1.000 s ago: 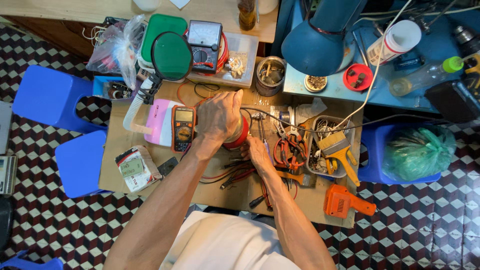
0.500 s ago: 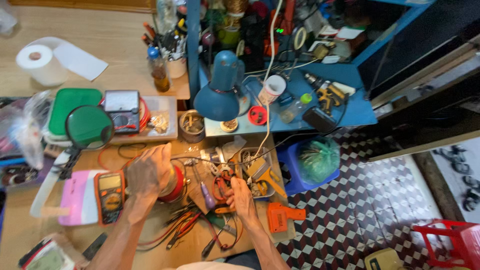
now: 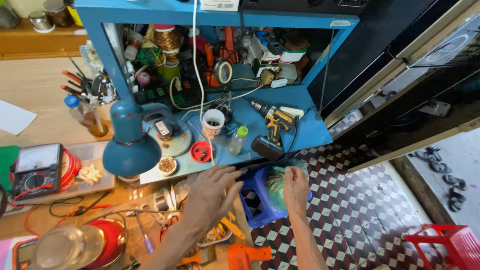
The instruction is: The person disassembles a red electric kettle, removes the base, and uses a multimeter to test the internal heating element. They then reassemble the kettle, attach the power cord, and plug it in to verify operation.
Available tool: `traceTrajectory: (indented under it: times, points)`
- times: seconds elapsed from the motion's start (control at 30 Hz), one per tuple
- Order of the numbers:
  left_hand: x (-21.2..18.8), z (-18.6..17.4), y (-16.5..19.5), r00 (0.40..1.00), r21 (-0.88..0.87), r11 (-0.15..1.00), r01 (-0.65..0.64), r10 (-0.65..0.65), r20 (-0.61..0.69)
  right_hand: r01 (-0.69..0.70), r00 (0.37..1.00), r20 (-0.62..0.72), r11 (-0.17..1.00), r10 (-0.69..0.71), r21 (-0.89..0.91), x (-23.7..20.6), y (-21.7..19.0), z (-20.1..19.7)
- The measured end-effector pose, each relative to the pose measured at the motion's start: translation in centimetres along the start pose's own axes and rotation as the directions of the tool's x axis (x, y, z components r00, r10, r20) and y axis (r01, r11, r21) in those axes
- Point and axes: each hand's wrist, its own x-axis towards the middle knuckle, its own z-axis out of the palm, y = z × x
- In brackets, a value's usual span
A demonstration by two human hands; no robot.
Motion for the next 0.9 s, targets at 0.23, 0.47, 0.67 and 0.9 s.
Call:
traceTrajectory:
  times: [0.23,0.47,0.67,0.9]
  points:
    - [16.0,19.2,-1.3,0.988,0.099,0.992,-0.083,0.069,0.140,0.063,0.998,-0.014,0.994,-0.064,-0.095,16.0,7.5,3.7]
    - [25.5,32.8,-7.5,0.980,0.260,0.953,-0.157,0.117,0.161,-0.052,0.994,0.089,0.991,0.063,-0.122,23.3,10.9,5.9]
    - [30.9,38.3,-10.9,0.908,0.495,0.865,-0.079,-0.142,0.394,-0.044,0.958,0.261,0.959,0.120,-0.280,25.5,11.0,5.3]
    - [32.2,38.9,-11.6,0.849,0.541,0.838,-0.075,-0.232,0.476,0.162,0.944,0.323,0.952,-0.072,-0.260,26.1,12.3,5.7]
